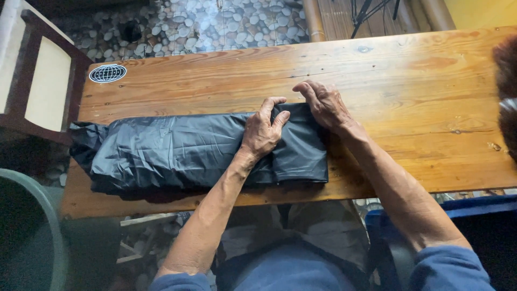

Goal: The person folds a black fabric item on a wooden table, rolling it into a compact bundle. They then place the bundle into a black drawstring bag, pull the red drawstrings to close the bag, and tuck the excess fabric into the opening.

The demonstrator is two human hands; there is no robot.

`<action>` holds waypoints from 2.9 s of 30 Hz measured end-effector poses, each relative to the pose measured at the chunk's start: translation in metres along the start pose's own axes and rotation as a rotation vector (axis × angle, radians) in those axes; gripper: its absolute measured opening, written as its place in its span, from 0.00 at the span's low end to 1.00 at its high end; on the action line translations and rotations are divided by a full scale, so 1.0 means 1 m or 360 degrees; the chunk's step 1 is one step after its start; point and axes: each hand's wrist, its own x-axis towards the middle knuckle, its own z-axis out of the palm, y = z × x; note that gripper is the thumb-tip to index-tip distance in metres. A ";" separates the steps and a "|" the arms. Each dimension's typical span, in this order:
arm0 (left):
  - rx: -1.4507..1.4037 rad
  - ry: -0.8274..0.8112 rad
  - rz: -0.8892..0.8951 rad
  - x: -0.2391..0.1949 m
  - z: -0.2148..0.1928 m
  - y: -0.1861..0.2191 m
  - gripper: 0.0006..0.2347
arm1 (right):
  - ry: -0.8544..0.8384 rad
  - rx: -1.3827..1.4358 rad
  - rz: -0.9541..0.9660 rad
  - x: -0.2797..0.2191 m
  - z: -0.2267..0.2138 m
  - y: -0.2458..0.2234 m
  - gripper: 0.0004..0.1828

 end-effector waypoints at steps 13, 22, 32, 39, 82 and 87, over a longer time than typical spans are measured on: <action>0.0034 0.0029 -0.0041 0.004 0.002 0.002 0.17 | 0.0086 -0.0808 -0.0124 -0.031 0.015 -0.025 0.22; -0.0148 0.0053 -0.0022 0.003 0.002 -0.002 0.14 | -0.0150 -0.0801 0.0012 -0.070 0.043 -0.056 0.37; 0.0056 0.0643 0.0390 -0.004 0.010 -0.011 0.11 | -0.0115 -0.1042 0.0011 -0.070 0.055 -0.053 0.39; 0.0750 0.0163 0.0722 -0.019 0.002 -0.023 0.12 | -0.0071 -0.1029 -0.0024 -0.068 0.058 -0.038 0.45; 0.0948 -0.0078 0.0755 -0.055 -0.003 -0.003 0.48 | 0.0302 -0.0463 -0.0660 -0.039 -0.004 -0.008 0.10; 0.0837 -0.0023 0.0747 -0.055 -0.008 -0.003 0.53 | -0.0270 -0.0799 -0.0189 -0.072 0.027 -0.047 0.28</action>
